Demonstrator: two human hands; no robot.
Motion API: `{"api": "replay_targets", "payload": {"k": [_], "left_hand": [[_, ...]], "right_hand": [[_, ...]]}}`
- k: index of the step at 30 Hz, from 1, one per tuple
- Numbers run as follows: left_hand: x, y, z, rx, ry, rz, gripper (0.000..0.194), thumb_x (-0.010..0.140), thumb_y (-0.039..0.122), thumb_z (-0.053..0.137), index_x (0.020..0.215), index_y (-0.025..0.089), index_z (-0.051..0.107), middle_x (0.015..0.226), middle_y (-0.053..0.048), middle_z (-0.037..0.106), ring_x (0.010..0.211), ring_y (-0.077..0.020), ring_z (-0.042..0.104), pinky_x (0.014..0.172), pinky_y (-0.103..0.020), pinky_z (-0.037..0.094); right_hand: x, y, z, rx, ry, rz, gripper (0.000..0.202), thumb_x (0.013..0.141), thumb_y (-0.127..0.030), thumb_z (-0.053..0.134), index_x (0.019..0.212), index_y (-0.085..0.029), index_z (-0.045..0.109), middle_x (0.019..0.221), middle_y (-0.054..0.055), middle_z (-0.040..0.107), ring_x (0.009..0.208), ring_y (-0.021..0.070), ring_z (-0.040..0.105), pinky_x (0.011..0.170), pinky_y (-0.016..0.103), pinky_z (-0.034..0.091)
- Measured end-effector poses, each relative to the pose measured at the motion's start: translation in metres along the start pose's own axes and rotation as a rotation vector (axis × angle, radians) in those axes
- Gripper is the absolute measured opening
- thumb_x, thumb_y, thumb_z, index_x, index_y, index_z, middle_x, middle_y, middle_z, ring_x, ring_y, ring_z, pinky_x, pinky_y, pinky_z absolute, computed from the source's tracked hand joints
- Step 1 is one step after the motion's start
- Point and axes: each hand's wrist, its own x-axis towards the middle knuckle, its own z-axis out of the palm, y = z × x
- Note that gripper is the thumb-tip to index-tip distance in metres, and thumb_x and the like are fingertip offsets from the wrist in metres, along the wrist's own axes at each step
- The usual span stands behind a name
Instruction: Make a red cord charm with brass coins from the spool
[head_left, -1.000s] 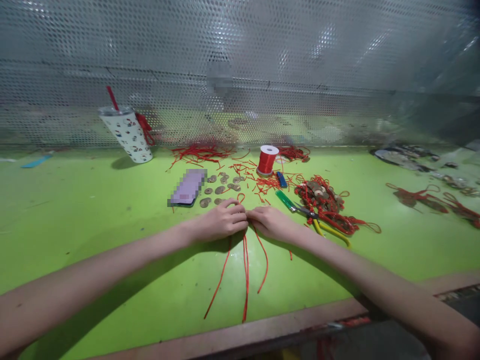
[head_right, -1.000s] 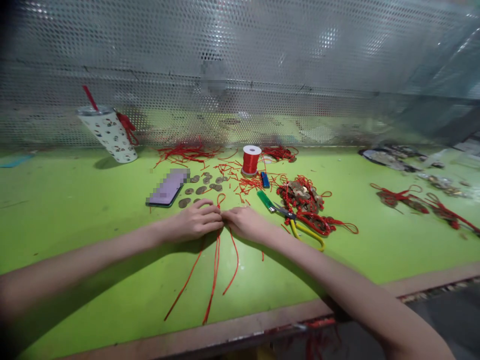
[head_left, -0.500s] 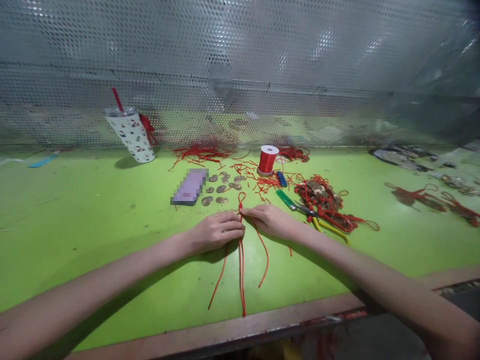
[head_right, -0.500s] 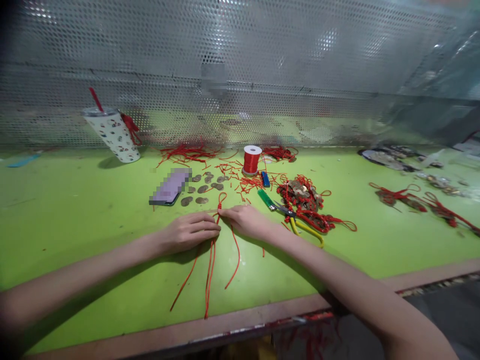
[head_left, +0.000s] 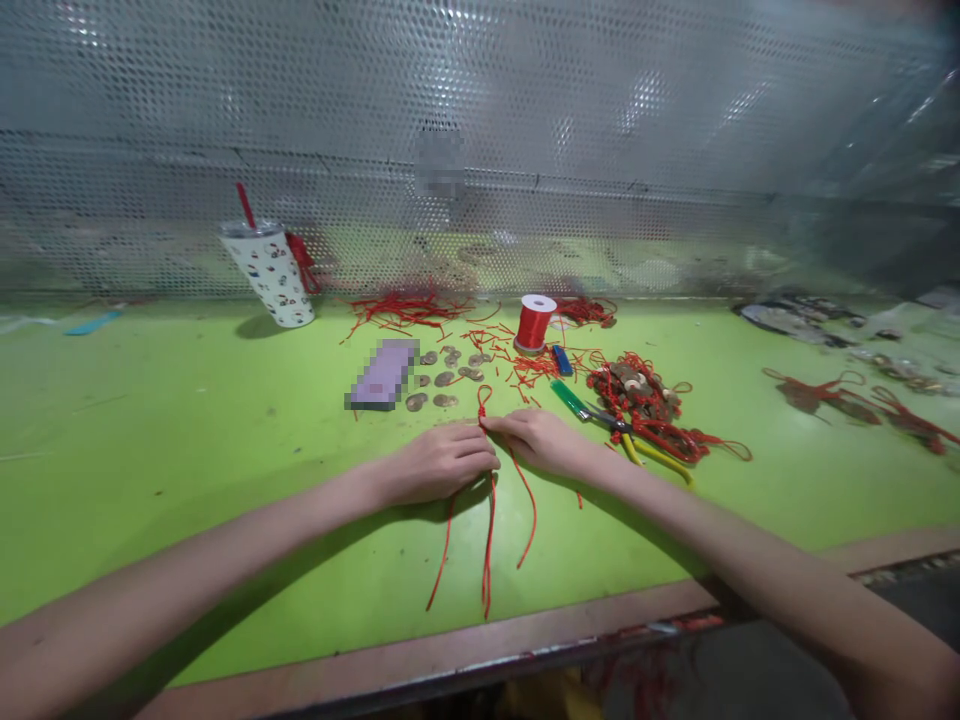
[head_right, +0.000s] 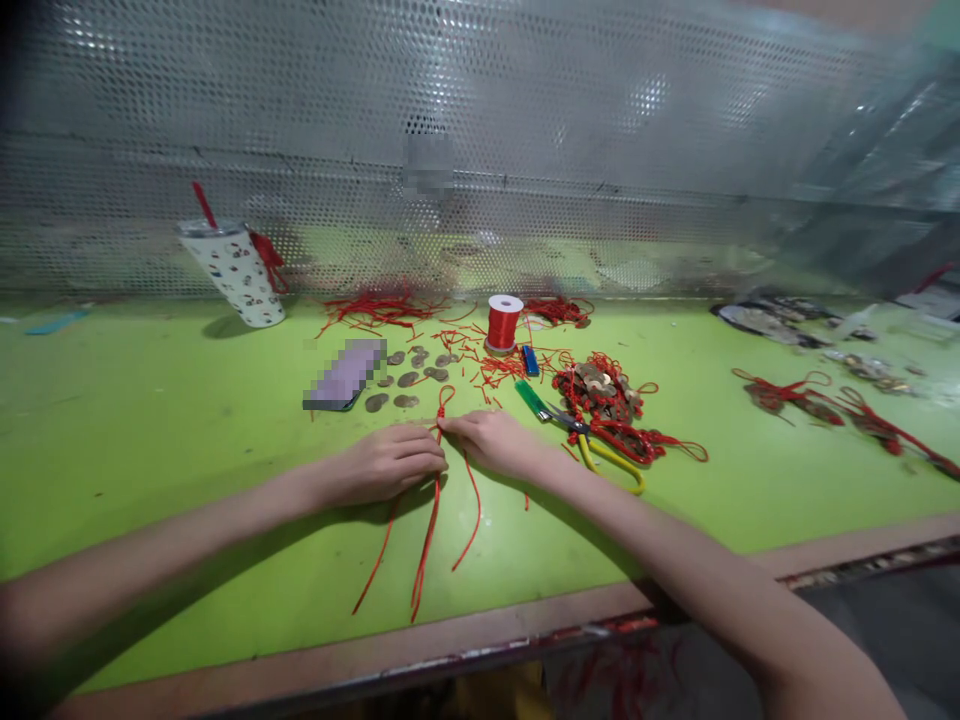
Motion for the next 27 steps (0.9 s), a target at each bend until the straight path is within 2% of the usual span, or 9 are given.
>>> {"api": "replay_targets", "payload": {"k": [5, 11, 17, 27], "left_hand": [[-0.006, 0.000, -0.004, -0.013, 0.012, 0.038, 0.025, 0.100, 0.013, 0.046, 0.094, 0.019, 0.069, 0.091, -0.005, 0.076, 0.088, -0.0176, 0.069, 0.084, -0.033, 0.054], [-0.010, 0.013, -0.010, -0.082, 0.004, 0.113, 0.023, 0.098, 0.007, 0.046, 0.095, 0.013, 0.067, 0.094, -0.010, 0.077, 0.086, -0.0190, 0.068, 0.078, -0.031, 0.057], [-0.007, 0.024, -0.010, -0.065, -0.039, 0.083, 0.029, 0.101, 0.007, 0.039, 0.094, 0.014, 0.067, 0.095, -0.010, 0.076, 0.087, -0.0182, 0.069, 0.076, -0.030, 0.059], [-0.009, 0.021, -0.011, -0.093, -0.004, 0.108, 0.031, 0.102, 0.010, 0.038, 0.100, 0.014, 0.069, 0.091, -0.011, 0.077, 0.086, -0.0182, 0.071, 0.076, -0.029, 0.060]], "right_hand": [[0.000, 0.001, 0.000, -0.008, 0.008, -0.012, 0.033, 0.098, -0.014, 0.052, 0.129, -0.014, 0.065, 0.104, 0.013, 0.076, 0.086, 0.0196, 0.071, 0.080, 0.031, 0.052], [0.001, -0.002, -0.001, -0.044, 0.010, -0.005, 0.032, 0.099, -0.015, 0.052, 0.128, -0.013, 0.066, 0.101, 0.013, 0.077, 0.083, 0.0201, 0.071, 0.076, 0.031, 0.052], [0.000, -0.002, -0.001, -0.037, 0.015, -0.006, 0.033, 0.098, -0.013, 0.053, 0.128, -0.014, 0.066, 0.100, 0.012, 0.076, 0.083, 0.0188, 0.070, 0.077, 0.030, 0.052], [0.000, -0.001, 0.001, -0.037, 0.035, -0.012, 0.032, 0.100, -0.016, 0.053, 0.128, -0.014, 0.067, 0.102, 0.013, 0.077, 0.083, 0.0199, 0.072, 0.077, 0.031, 0.053]]}}
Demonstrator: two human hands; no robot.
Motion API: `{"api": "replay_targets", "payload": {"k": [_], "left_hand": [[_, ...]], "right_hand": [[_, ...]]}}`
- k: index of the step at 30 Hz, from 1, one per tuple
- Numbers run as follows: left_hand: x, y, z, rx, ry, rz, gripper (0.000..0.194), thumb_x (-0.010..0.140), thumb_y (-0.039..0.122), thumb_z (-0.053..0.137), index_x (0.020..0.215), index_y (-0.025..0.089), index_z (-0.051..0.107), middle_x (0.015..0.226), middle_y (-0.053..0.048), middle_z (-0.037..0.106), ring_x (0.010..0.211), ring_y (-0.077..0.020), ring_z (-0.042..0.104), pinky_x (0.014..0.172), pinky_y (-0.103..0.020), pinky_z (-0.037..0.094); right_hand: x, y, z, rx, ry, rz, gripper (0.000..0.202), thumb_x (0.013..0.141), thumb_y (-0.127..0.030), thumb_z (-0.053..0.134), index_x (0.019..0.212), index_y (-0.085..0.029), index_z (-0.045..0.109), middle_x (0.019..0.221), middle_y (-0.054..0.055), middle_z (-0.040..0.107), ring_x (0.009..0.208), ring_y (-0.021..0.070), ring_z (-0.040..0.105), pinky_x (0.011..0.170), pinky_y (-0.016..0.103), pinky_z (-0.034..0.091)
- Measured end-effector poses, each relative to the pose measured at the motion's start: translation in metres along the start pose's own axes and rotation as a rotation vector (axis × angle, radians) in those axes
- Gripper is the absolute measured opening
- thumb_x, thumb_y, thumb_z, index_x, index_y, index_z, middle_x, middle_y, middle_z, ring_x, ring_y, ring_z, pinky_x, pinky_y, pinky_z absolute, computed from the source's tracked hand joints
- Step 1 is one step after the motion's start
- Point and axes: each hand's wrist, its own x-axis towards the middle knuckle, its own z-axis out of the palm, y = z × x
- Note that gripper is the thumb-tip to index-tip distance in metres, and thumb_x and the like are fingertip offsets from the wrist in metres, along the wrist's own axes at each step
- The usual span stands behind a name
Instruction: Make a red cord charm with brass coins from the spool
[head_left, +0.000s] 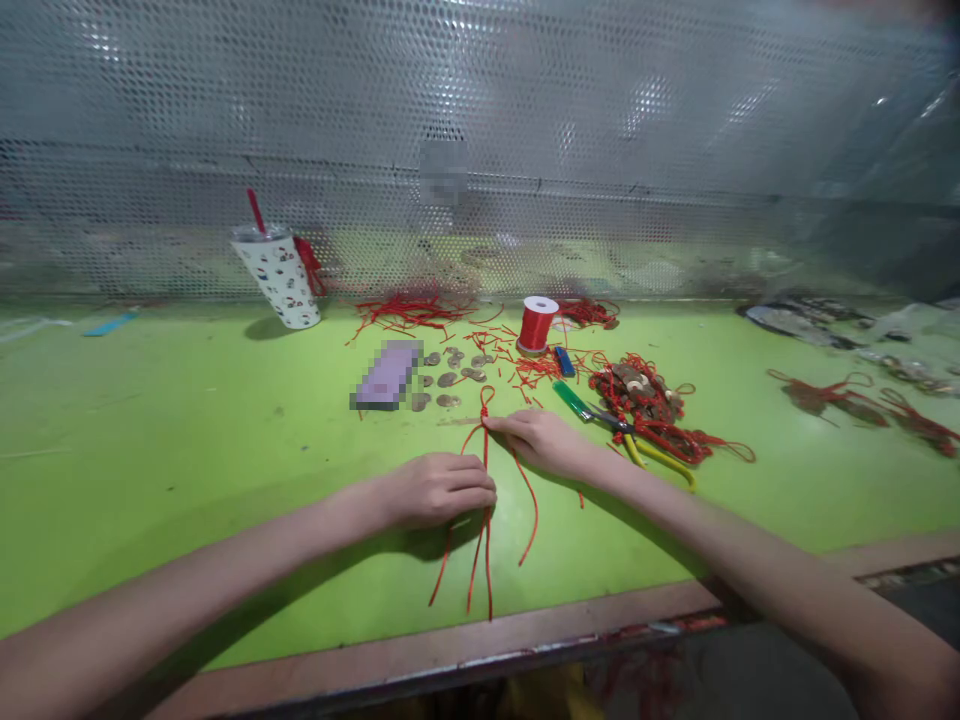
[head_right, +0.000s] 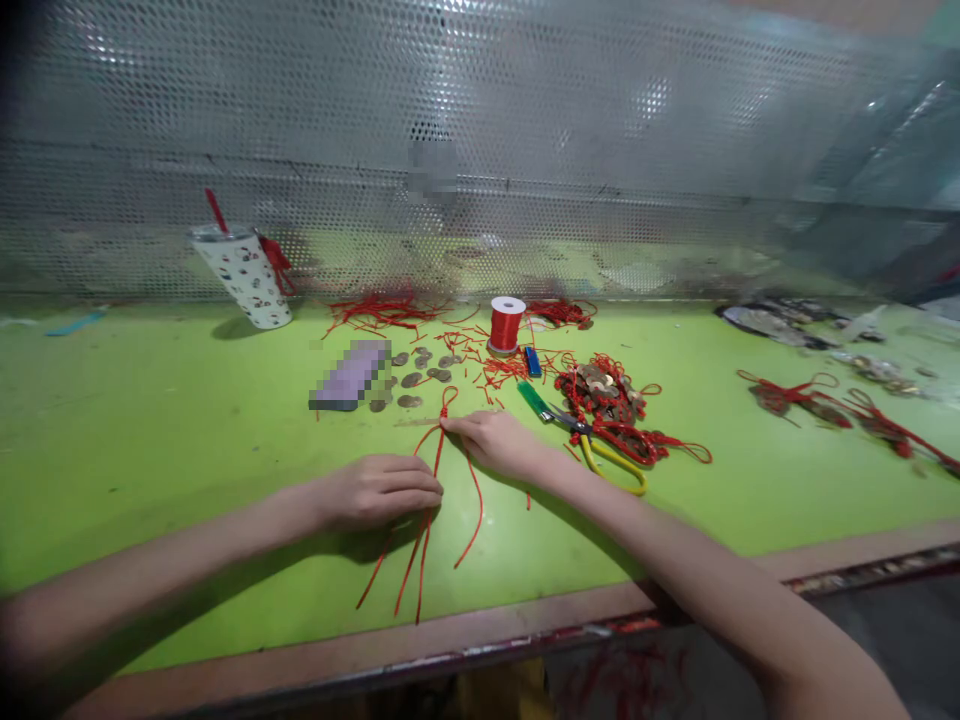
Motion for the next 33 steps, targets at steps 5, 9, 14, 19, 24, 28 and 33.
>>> {"api": "replay_targets", "payload": {"k": [5, 9, 14, 19, 24, 28, 33], "left_hand": [[0.002, 0.003, -0.002, -0.023, 0.025, 0.038, 0.029, 0.101, 0.009, 0.040, 0.099, 0.011, 0.069, 0.091, -0.012, 0.077, 0.083, -0.0198, 0.071, 0.074, -0.030, 0.060], [0.004, 0.015, -0.009, -0.023, 0.034, 0.101, 0.031, 0.101, 0.010, 0.038, 0.101, 0.011, 0.069, 0.094, -0.013, 0.077, 0.082, -0.0205, 0.071, 0.072, -0.030, 0.060], [0.008, 0.040, -0.021, -0.106, -0.004, 0.062, 0.029, 0.100, 0.009, 0.042, 0.106, 0.015, 0.070, 0.095, -0.012, 0.078, 0.085, -0.0198, 0.073, 0.075, -0.029, 0.060], [0.015, 0.059, -0.020, -0.380, 0.133, -0.164, 0.021, 0.096, 0.009, 0.053, 0.107, 0.013, 0.070, 0.090, -0.013, 0.078, 0.081, -0.0199, 0.072, 0.072, -0.029, 0.058], [0.030, 0.055, -0.019, -0.720, 0.294, -0.769, 0.010, 0.089, 0.020, 0.068, 0.086, 0.016, 0.077, 0.080, -0.007, 0.078, 0.070, -0.0158, 0.071, 0.064, -0.024, 0.055], [0.036, 0.037, -0.016, -0.903, 0.364, -1.102, 0.013, 0.082, 0.028, 0.074, 0.079, 0.016, 0.078, 0.071, -0.005, 0.076, 0.062, -0.0144, 0.066, 0.056, -0.023, 0.050], [0.033, 0.013, -0.006, -0.993, 0.442, -1.193, 0.018, 0.078, 0.036, 0.076, 0.077, 0.018, 0.079, 0.075, -0.006, 0.076, 0.058, -0.0123, 0.060, 0.052, -0.024, 0.047]], "right_hand": [[0.000, 0.000, 0.000, -0.020, -0.003, -0.001, 0.033, 0.098, -0.014, 0.054, 0.129, -0.013, 0.066, 0.102, 0.013, 0.077, 0.083, 0.0209, 0.072, 0.076, 0.031, 0.053], [0.000, 0.000, 0.000, -0.024, -0.003, -0.004, 0.033, 0.099, -0.015, 0.053, 0.130, -0.015, 0.066, 0.101, 0.012, 0.077, 0.081, 0.0196, 0.071, 0.075, 0.030, 0.052], [0.001, -0.003, -0.003, -0.023, 0.003, -0.019, 0.033, 0.100, -0.016, 0.051, 0.130, -0.014, 0.065, 0.099, 0.012, 0.077, 0.080, 0.0189, 0.070, 0.075, 0.030, 0.052], [0.002, -0.002, -0.004, -0.009, 0.013, -0.035, 0.032, 0.100, -0.015, 0.051, 0.127, -0.014, 0.067, 0.097, 0.011, 0.078, 0.078, 0.0181, 0.070, 0.073, 0.029, 0.051], [0.003, -0.001, -0.004, 0.019, 0.002, -0.030, 0.033, 0.098, -0.013, 0.052, 0.127, -0.012, 0.068, 0.097, 0.013, 0.077, 0.077, 0.0191, 0.070, 0.071, 0.029, 0.050], [0.004, 0.002, -0.009, 0.165, -0.053, 0.015, 0.033, 0.098, -0.016, 0.052, 0.127, -0.017, 0.068, 0.106, 0.012, 0.077, 0.083, 0.0197, 0.072, 0.075, 0.030, 0.051], [0.010, 0.004, -0.020, 0.414, -0.079, 0.158, 0.027, 0.097, -0.020, 0.053, 0.115, -0.018, 0.073, 0.108, 0.009, 0.077, 0.089, 0.0195, 0.071, 0.080, 0.031, 0.052]]}}
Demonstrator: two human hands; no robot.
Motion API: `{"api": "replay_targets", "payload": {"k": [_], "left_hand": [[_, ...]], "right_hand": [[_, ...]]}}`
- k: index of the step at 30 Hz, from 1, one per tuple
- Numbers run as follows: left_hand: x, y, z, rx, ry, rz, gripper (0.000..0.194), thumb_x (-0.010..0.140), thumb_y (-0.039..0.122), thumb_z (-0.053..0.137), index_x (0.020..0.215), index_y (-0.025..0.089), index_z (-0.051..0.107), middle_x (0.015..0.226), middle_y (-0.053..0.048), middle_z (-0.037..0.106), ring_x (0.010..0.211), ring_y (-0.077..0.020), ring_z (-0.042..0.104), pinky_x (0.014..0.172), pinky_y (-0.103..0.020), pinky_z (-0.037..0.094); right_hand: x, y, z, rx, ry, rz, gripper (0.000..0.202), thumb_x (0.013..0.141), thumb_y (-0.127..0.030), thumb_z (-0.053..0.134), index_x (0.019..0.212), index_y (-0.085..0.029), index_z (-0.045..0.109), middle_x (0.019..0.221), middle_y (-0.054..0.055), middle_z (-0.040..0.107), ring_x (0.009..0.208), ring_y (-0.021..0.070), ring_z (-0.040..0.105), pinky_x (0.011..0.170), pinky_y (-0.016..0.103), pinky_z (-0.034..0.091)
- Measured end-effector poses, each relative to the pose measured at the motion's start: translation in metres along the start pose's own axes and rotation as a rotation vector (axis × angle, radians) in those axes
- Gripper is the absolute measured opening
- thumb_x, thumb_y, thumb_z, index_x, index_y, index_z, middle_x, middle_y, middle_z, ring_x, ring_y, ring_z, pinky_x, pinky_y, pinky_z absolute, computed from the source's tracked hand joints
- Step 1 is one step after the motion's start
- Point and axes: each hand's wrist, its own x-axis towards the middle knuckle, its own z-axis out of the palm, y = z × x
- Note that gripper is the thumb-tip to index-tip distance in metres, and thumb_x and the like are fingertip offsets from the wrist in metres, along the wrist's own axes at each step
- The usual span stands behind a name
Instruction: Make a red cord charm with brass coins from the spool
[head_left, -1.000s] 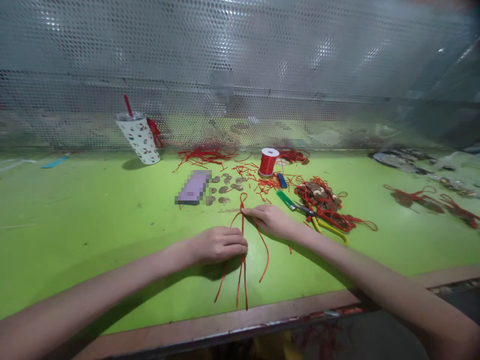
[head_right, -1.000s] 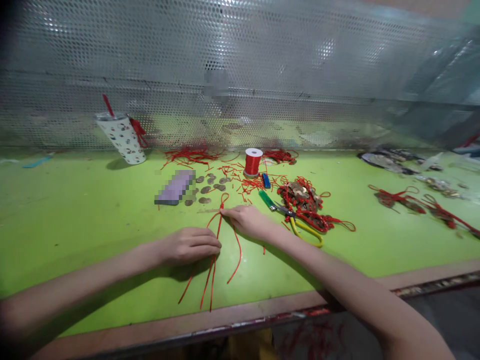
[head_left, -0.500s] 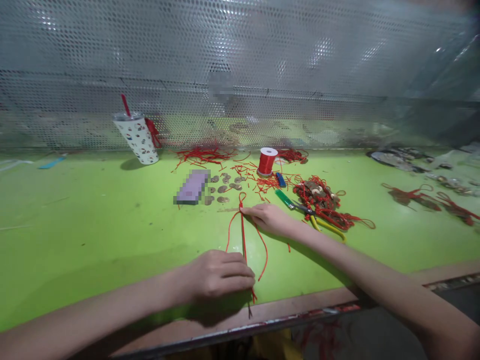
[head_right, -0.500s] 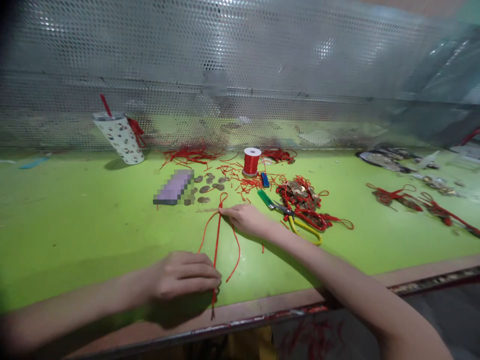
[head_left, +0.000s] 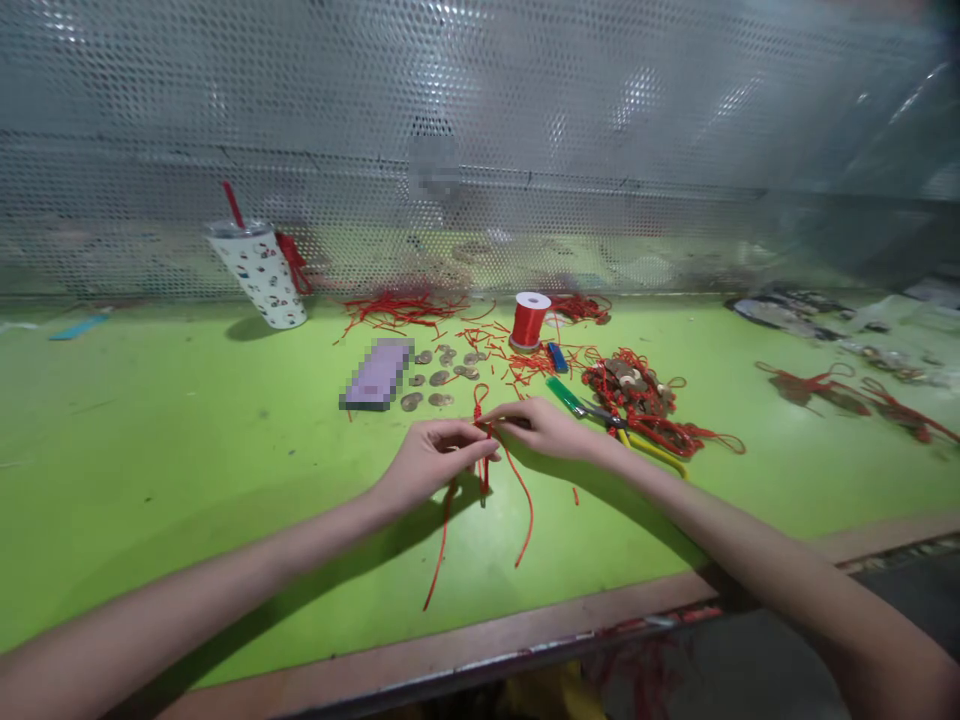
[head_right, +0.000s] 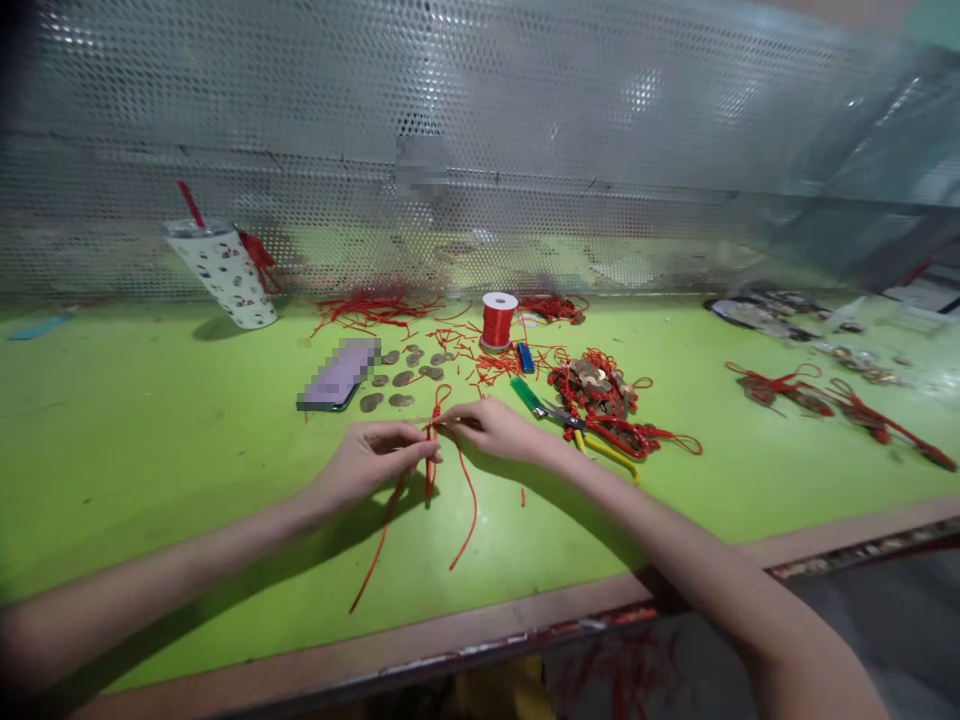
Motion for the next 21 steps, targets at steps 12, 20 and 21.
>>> {"api": "replay_targets", "payload": {"k": [12, 20, 21], "left_hand": [[0.008, -0.020, 0.002, -0.045, 0.116, 0.045, 0.018, 0.074, 0.035, 0.080, 0.078, 0.017, 0.079, 0.076, -0.005, 0.075, 0.062, -0.0129, 0.060, 0.059, -0.025, 0.049], [0.008, -0.018, 0.002, -0.038, 0.126, 0.028, 0.020, 0.074, 0.035, 0.080, 0.072, 0.015, 0.077, 0.071, -0.005, 0.073, 0.061, -0.0127, 0.058, 0.057, -0.026, 0.046], [0.008, -0.018, 0.002, -0.043, 0.120, 0.030, 0.020, 0.074, 0.035, 0.079, 0.072, 0.015, 0.077, 0.071, -0.005, 0.073, 0.061, -0.0128, 0.059, 0.058, -0.026, 0.046]], "right_hand": [[-0.008, -0.040, 0.023, 0.688, 0.307, 0.299, 0.021, 0.094, -0.030, 0.057, 0.108, -0.022, 0.071, 0.084, 0.001, 0.064, 0.066, 0.0121, 0.052, 0.059, 0.025, 0.043], [-0.011, -0.042, 0.032, 0.776, 0.449, 0.244, 0.019, 0.085, -0.037, 0.073, 0.095, -0.021, 0.074, 0.089, 0.004, 0.071, 0.068, 0.0128, 0.062, 0.062, 0.027, 0.052], [-0.011, -0.044, 0.031, 0.759, 0.446, 0.234, 0.019, 0.086, -0.037, 0.072, 0.095, -0.021, 0.075, 0.090, 0.004, 0.071, 0.070, 0.0134, 0.064, 0.063, 0.027, 0.054]]}}
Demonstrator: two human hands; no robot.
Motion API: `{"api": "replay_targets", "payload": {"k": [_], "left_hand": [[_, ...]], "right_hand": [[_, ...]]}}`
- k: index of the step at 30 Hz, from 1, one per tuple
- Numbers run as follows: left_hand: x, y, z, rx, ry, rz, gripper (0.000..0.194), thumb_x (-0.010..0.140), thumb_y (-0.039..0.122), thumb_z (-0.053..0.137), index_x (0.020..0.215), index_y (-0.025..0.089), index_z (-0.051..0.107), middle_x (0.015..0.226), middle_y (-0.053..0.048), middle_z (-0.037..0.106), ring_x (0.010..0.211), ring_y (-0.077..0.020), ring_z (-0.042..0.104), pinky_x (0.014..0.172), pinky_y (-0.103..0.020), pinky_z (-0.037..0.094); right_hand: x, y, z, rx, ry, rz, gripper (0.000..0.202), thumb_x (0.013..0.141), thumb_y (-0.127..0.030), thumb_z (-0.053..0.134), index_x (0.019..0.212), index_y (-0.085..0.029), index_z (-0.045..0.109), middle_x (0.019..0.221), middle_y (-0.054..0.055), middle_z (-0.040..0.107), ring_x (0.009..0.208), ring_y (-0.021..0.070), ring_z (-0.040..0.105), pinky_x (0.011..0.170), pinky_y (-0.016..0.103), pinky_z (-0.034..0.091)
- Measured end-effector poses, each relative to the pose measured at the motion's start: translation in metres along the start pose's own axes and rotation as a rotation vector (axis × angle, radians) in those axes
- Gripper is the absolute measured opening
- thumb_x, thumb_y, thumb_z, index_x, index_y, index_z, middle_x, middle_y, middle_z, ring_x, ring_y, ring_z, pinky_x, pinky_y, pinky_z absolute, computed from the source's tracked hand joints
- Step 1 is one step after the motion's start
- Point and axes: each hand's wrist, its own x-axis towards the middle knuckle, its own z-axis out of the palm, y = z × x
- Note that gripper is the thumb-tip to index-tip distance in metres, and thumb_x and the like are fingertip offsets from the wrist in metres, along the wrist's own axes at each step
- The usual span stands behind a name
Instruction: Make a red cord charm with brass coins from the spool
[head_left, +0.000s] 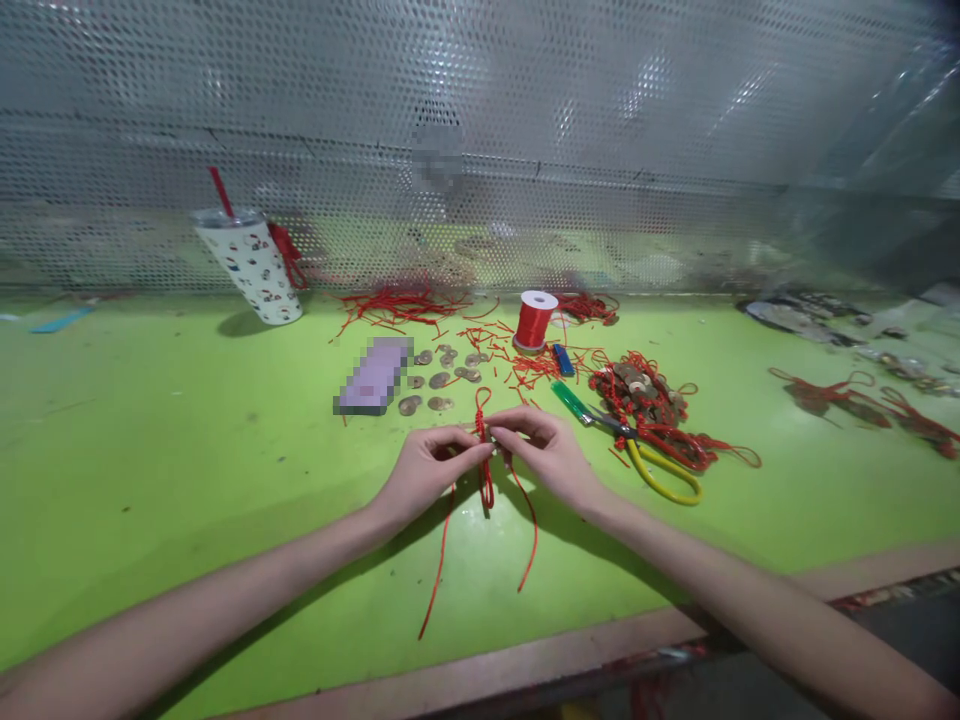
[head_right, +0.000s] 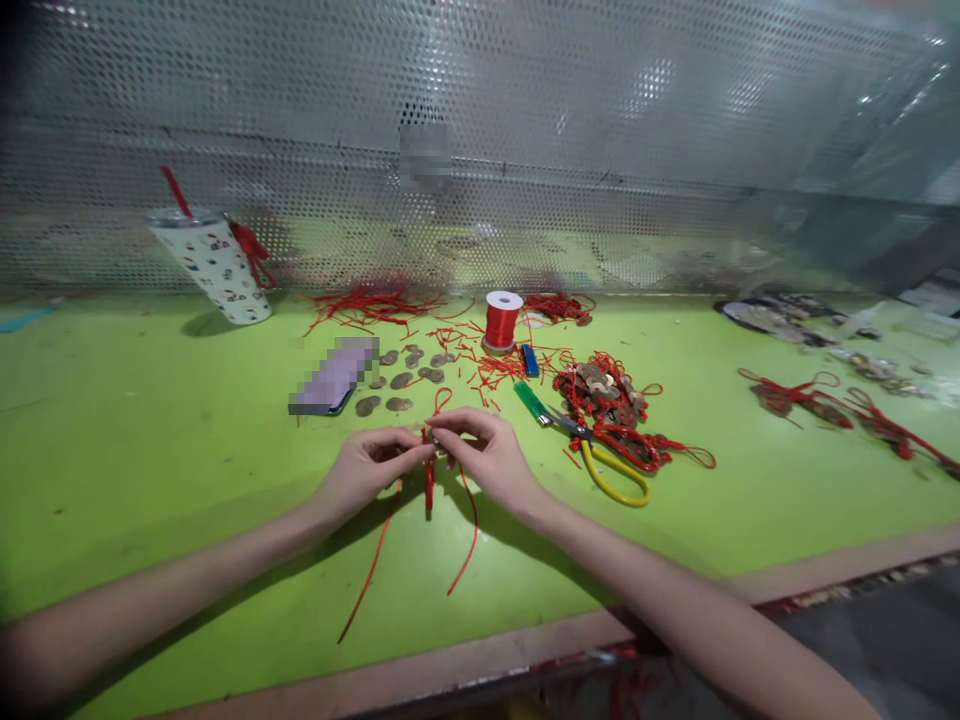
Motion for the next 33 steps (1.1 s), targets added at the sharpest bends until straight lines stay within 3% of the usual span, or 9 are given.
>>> {"api": "replay_targets", "payload": {"k": [8, 13, 16, 22, 33], "left_hand": [[-0.002, 0.002, -0.004, -0.068, 0.029, 0.030, 0.016, 0.075, 0.034, 0.080, 0.077, 0.018, 0.078, 0.072, -0.003, 0.073, 0.060, -0.0115, 0.058, 0.056, -0.024, 0.048], [-0.003, 0.004, -0.004, -0.081, 0.004, 0.012, 0.019, 0.074, 0.037, 0.080, 0.074, 0.017, 0.078, 0.072, -0.003, 0.072, 0.061, -0.0119, 0.059, 0.055, -0.023, 0.047], [-0.003, 0.006, -0.004, -0.078, -0.004, 0.020, 0.023, 0.074, 0.039, 0.081, 0.072, 0.017, 0.076, 0.072, -0.003, 0.072, 0.062, -0.0121, 0.059, 0.056, -0.023, 0.048], [-0.004, 0.006, 0.000, -0.033, -0.039, 0.051, 0.024, 0.074, 0.039, 0.080, 0.069, 0.016, 0.074, 0.069, -0.003, 0.069, 0.060, -0.0126, 0.058, 0.057, -0.025, 0.049], [-0.007, 0.004, -0.001, 0.067, -0.059, 0.092, 0.017, 0.080, 0.029, 0.072, 0.070, 0.015, 0.069, 0.071, -0.003, 0.067, 0.065, -0.0136, 0.059, 0.060, -0.026, 0.046]], "right_hand": [[-0.001, -0.005, -0.006, -0.075, -0.108, -0.063, 0.026, 0.086, -0.035, 0.073, 0.109, -0.024, 0.075, 0.105, 0.007, 0.075, 0.093, 0.0185, 0.070, 0.077, 0.032, 0.059], [0.000, -0.002, -0.011, -0.183, -0.127, -0.132, 0.024, 0.088, -0.034, 0.072, 0.109, -0.023, 0.076, 0.102, 0.007, 0.076, 0.089, 0.0179, 0.070, 0.080, 0.034, 0.058], [0.001, -0.001, -0.009, -0.147, -0.086, -0.098, 0.023, 0.086, -0.037, 0.073, 0.104, -0.023, 0.077, 0.097, 0.006, 0.076, 0.085, 0.0172, 0.069, 0.076, 0.032, 0.057], [0.003, -0.002, -0.006, 0.004, -0.018, 0.020, 0.025, 0.084, -0.041, 0.073, 0.099, -0.021, 0.075, 0.082, 0.003, 0.073, 0.062, 0.0120, 0.062, 0.053, 0.024, 0.050], [0.002, -0.003, -0.005, 0.029, -0.053, 0.006, 0.025, 0.084, -0.038, 0.075, 0.102, -0.021, 0.073, 0.086, 0.004, 0.074, 0.072, 0.0139, 0.068, 0.060, 0.026, 0.055]]}}
